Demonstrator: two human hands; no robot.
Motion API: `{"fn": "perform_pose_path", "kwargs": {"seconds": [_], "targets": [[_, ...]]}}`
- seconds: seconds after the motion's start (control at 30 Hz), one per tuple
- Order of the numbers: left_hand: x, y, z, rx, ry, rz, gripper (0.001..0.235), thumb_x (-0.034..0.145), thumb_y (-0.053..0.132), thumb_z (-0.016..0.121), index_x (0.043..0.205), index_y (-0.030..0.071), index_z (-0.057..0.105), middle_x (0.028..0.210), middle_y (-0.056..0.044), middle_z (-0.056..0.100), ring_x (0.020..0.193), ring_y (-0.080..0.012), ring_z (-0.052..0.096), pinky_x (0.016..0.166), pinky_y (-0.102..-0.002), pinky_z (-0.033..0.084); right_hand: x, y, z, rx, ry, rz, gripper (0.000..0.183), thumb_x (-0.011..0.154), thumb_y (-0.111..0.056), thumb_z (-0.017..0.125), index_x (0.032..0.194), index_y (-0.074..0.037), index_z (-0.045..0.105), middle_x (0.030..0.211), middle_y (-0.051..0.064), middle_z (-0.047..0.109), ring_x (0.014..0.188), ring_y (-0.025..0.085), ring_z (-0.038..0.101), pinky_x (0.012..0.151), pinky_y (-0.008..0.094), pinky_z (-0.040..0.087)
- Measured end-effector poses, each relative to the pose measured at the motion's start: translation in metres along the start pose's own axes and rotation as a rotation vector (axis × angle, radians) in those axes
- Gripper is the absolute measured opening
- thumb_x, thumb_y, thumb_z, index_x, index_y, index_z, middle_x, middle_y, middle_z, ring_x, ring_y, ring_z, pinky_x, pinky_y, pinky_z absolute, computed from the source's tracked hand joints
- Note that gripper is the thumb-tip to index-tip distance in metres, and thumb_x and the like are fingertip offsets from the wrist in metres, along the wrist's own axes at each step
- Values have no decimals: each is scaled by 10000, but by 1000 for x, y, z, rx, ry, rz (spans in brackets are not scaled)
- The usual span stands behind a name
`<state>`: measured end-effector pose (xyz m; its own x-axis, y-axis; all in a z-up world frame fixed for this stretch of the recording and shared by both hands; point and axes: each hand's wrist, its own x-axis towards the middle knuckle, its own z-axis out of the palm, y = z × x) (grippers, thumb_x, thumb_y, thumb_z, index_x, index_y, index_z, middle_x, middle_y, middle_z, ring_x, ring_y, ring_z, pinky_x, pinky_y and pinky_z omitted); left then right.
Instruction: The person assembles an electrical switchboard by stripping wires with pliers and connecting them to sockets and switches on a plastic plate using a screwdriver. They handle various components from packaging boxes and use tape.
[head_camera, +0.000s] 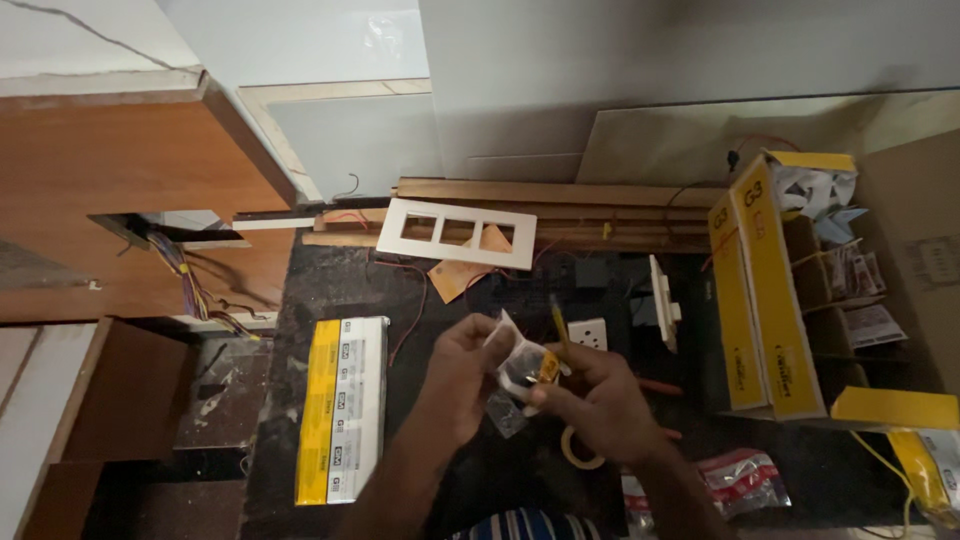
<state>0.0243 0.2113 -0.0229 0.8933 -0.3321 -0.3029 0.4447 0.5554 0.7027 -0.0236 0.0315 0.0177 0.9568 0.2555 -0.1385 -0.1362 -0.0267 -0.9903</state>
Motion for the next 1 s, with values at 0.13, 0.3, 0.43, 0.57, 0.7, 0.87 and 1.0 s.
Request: {"fn": "perform_pose_path", "kwargs": {"seconds": [0.13,0.3,0.43,0.57,0.7,0.87,1.0], "targets": [[-12,11,12,465,251,346,191,866,122,792,1005,29,699,859,-67,736,704,-120,672,615,-261,549,4,6,5,-57,186,164,344,825,-157,788,1126,-3,729,899,105,793,772,161,750,682,313,619],[-26,25,23,902,126,985,156,919,145,767,998,13,736,1127,-110,728,1006,-174,705,837,-311,571,6,7,2,32,298,117,353,788,-129,822,1080,39,717,919,175,797,779,204,781,713,335,651],[-23,29,19,868,59,562,214,921,181,742,1078,38,766,1249,-123,675,1065,-169,697,863,-319,586,8,6,2,72,382,95,371,796,-176,807,1100,10,706,897,118,776,766,163,759,697,316,637],[-17,17,11,810,-8,432,215,934,214,696,1009,18,740,1236,-104,696,996,-183,720,837,-315,595,5,1,1,6,363,94,380,848,-253,786,1147,-29,719,819,68,727,690,121,657,612,288,539],[-12,-3,1,803,-9,642,223,965,200,657,980,-23,652,1121,-144,668,943,-211,681,804,-322,566,6,-3,6,-244,249,345,498,792,-303,828,1250,-176,678,751,74,679,619,146,613,565,296,494],[0,1,-24,1108,412,689,247,1076,238,543,1002,24,641,1074,-147,677,984,-241,668,860,-356,525,4,-9,-1,-317,341,345,368,830,-357,785,1058,-68,781,767,18,734,653,113,653,573,279,508],[13,25,-48,842,648,218,268,1007,302,555,1022,55,660,1045,-158,753,898,-284,749,779,-378,600,6,-6,-12,-163,487,383,306,877,-316,729,1059,-70,738,731,13,694,626,96,648,545,270,540]]}}
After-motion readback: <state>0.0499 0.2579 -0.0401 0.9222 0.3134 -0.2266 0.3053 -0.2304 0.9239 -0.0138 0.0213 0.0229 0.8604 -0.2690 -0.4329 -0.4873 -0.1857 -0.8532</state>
